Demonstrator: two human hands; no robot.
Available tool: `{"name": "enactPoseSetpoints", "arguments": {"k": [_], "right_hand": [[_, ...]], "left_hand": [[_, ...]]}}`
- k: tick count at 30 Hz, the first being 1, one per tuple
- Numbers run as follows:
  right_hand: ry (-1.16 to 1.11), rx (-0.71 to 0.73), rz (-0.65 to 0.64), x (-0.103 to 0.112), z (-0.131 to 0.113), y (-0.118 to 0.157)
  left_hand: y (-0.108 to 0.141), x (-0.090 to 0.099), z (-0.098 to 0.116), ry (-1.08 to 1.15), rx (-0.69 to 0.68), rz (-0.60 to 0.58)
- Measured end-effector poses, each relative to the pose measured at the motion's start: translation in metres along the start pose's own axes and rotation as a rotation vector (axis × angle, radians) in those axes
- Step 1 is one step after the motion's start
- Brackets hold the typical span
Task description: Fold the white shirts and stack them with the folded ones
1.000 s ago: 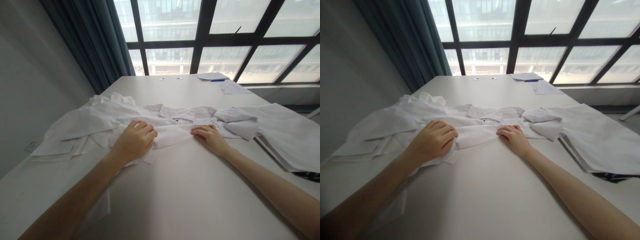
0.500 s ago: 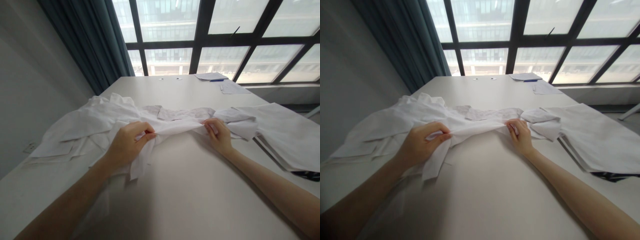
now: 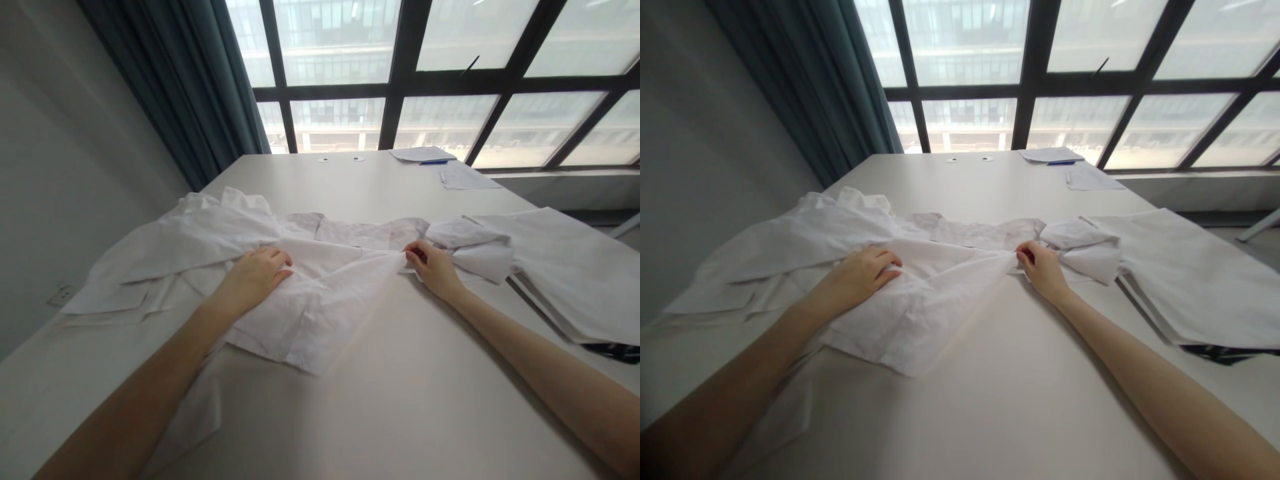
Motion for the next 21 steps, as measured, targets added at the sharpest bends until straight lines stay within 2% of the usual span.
{"name": "enactPoseSetpoints", "arguments": {"k": [3,6,9,13,15,17,21], "right_hand": [[-0.009,0.0,0.008,0.0,0.0,-0.001],[-0.03,0.016,0.048,0.015,-0.009,-0.004],[-0.097,0.055,0.086,0.047,-0.022,-0.012],[-0.188,0.038,0.057,0.092,-0.03,-0.023],[-0.186,0.003,0.039,0.102,-0.024,-0.027],[-0.104,-0.016,0.021,0.098,-0.012,-0.029],[0.097,0.045,-0.048,0.065,0.015,-0.024]], "left_hand": [[-0.001,0.004,-0.007,-0.015,-0.024,-0.067],[0.002,0.018,-0.008,-0.008,-0.01,-0.092],[0.01,0.04,-0.011,0.088,0.038,-0.084],[0.026,0.062,-0.021,0.198,0.113,-0.075],[0.031,0.06,-0.027,0.183,0.141,-0.076],[0.036,0.049,-0.03,0.12,0.152,-0.042],[0.051,0.018,-0.028,-0.069,0.126,0.224]]}}
Point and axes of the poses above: each hand's wrist, its own y-axis away from the middle knuckle, its own x-axis out of the back of the hand, z = x × y, the point moved 4 cm from there along -y, towards the middle knuckle, and after that the axes turned 3 degrees about y, right-handed, at the moved point
